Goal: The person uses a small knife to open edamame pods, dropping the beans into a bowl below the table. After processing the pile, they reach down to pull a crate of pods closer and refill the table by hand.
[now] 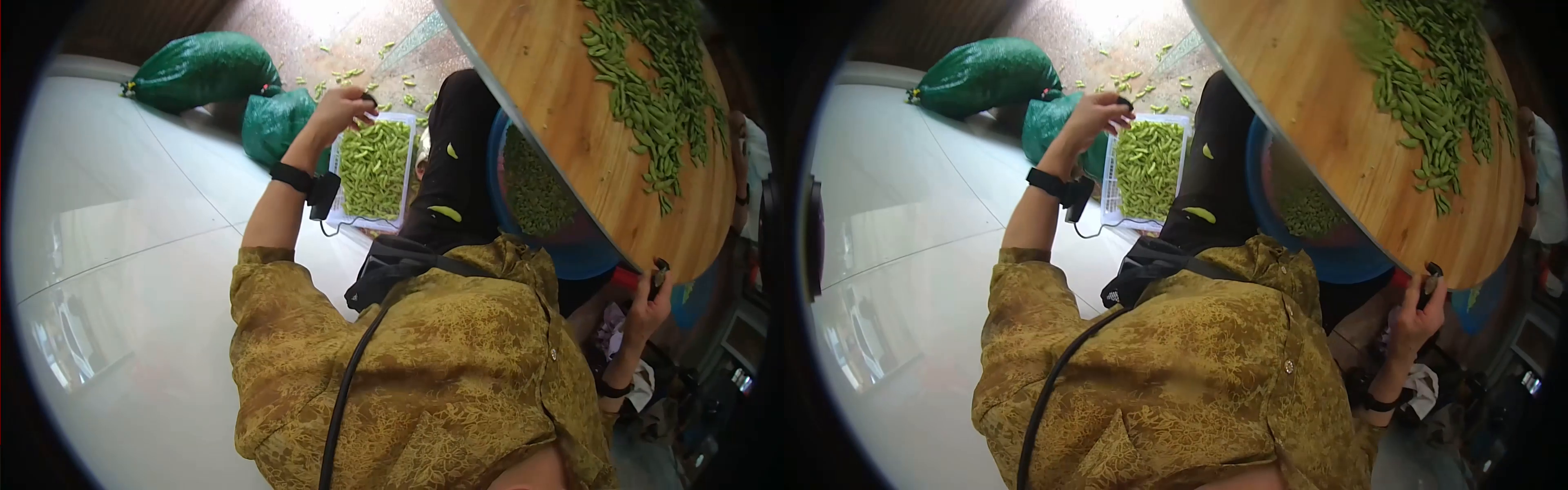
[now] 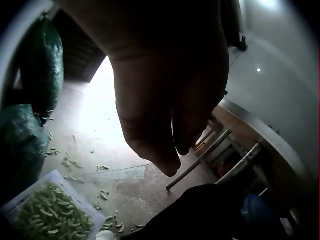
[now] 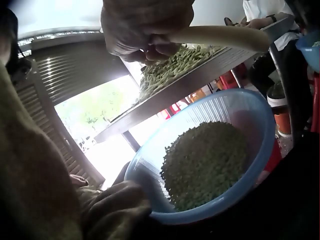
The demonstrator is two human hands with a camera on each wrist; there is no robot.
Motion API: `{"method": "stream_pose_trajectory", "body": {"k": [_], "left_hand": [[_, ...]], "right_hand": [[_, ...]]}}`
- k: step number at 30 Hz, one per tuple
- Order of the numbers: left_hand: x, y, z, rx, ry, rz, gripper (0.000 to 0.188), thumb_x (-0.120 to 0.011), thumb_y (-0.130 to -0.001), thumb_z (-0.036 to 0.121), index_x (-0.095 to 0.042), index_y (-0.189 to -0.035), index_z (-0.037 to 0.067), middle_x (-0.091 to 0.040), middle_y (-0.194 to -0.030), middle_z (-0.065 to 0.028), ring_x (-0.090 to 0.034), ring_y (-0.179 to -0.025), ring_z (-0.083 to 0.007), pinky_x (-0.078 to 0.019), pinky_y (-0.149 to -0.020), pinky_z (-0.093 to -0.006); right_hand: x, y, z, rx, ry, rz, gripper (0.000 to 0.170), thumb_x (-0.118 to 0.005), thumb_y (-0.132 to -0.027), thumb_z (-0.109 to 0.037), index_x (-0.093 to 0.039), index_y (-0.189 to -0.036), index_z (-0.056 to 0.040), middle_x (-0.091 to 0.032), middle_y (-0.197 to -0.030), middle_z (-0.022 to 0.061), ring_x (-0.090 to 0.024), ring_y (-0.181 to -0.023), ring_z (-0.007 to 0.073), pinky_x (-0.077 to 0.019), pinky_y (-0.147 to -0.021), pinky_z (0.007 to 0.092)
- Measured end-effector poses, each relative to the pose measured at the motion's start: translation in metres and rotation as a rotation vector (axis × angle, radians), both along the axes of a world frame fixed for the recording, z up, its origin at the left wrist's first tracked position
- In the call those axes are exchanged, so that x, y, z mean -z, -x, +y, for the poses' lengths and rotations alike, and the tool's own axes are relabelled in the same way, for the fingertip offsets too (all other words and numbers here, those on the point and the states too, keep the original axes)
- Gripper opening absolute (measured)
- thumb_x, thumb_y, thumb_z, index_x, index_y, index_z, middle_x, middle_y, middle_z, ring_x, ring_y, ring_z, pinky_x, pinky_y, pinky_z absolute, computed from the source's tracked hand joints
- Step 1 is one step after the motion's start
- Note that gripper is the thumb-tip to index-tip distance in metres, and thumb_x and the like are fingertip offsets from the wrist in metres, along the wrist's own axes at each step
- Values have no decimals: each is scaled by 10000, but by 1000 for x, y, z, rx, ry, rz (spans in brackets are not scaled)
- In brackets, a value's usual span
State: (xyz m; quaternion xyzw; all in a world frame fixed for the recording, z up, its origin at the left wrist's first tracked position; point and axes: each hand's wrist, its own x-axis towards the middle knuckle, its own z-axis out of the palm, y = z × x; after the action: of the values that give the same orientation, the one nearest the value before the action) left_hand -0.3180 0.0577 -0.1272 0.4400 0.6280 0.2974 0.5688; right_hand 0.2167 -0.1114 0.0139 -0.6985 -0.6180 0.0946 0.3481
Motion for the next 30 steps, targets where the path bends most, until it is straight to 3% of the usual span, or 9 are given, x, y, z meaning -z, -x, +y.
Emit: {"method": "stream_pose_trajectory", "body": {"k": [1, 5, 7, 8, 11, 19, 24, 27, 30], "left_hand": [[7, 0, -1, -31, 59, 1, 118, -611, -838, 140, -639, -884, 35, -684, -821, -62, -660, -692, -145, -479, -529, -259], [31, 11, -19, -197, 225, -183, 109, -599, -880, 143, -593, -931, 46, -687, -864, -92, -661, -698, -159, -481, -549, -263], [42, 16, -28, -252, 237, -161, 87, -598, -880, 137, -586, -914, 58, -687, -859, -91, -662, -689, -162, -478, -546, -271], [50, 22, -32, -279, 264, -121, 66, -591, -880, 130, -581, -897, 67, -686, -845, -87, -662, -680, -163, -475, -542, -278], [44, 24, -43, -351, 306, -35, 41, -580, -880, 120, -579, -884, 79, -684, -820, -78, -661, -669, -162, -468, -535, -291], [70, 11, -81, -558, 361, -23, 29, -592, -850, 83, -570, -862, 68, -675, -793, -102, -660, -639, -184, -492, -530, -293], [109, -1, -119, -724, 428, -29, 64, -542, -814, -2, -573, -870, 9, -641, -719, -124, -636, -556, -204, -513, -459, -315], [159, 13, -143, -780, 492, -71, 135, -502, -811, -27, -569, -926, -6, -637, -715, -130, -633, -541, -204, -524, -447, -315], [212, 26, -164, -861, 565, -79, 131, -497, -828, -21, -565, -933, 15, -656, -773, -126, -657, -597, -200, -532, -480, -298]], "right_hand": [[-3, -14, -2, 43, 87, 30, 223, -561, -921, -57, -556, -1126, 31, -549, -860, 12, -461, -731, 62, -399, -655, 193], [-7, -37, 12, 29, 33, -49, 236, -573, -907, -53, -555, -1124, 39, -589, -871, 67, -525, -729, 122, -435, -661, 238], [-7, -53, 25, -138, -41, -320, 272, -585, -886, -44, -543, -1140, 44, -609, -882, 158, -582, -740, 241, -465, -672, 302], [-10, -58, 33, -138, -46, -319, 272, -585, -886, -44, -543, -1140, 44, -609, -882, 158, -582, -740, 241, -465, -672, 302], [-25, -57, 60, -223, 19, -352, 300, -595, -871, -42, -529, -1146, 56, -590, -877, 214, -583, -761, 367, -474, -656, 360], [-40, -66, 133, -512, 43, -387, 264, -620, -835, -5, -532, -1078, 52, -537, -822, 204, -547, -678, 380, -445, -580, 391], [-52, -25, 182, -722, 48, -439, 269, -623, -821, 14, -525, -1069, 52, -509, -817, 188, -526, -660, 368, -420, -549, 394], [-56, 22, 205, -814, 107, -514, 252, -620, -816, 31, -530, -1050, 50, -498, -797, 183, -516, -652, 361, -409, -534, 383], [-52, 77, 221, -911, -1, -564, 275, -612, -818, 44, -536, -1082, 62, -501, -794, 181, -521, -642, 344, -407, -536, 383]]}}
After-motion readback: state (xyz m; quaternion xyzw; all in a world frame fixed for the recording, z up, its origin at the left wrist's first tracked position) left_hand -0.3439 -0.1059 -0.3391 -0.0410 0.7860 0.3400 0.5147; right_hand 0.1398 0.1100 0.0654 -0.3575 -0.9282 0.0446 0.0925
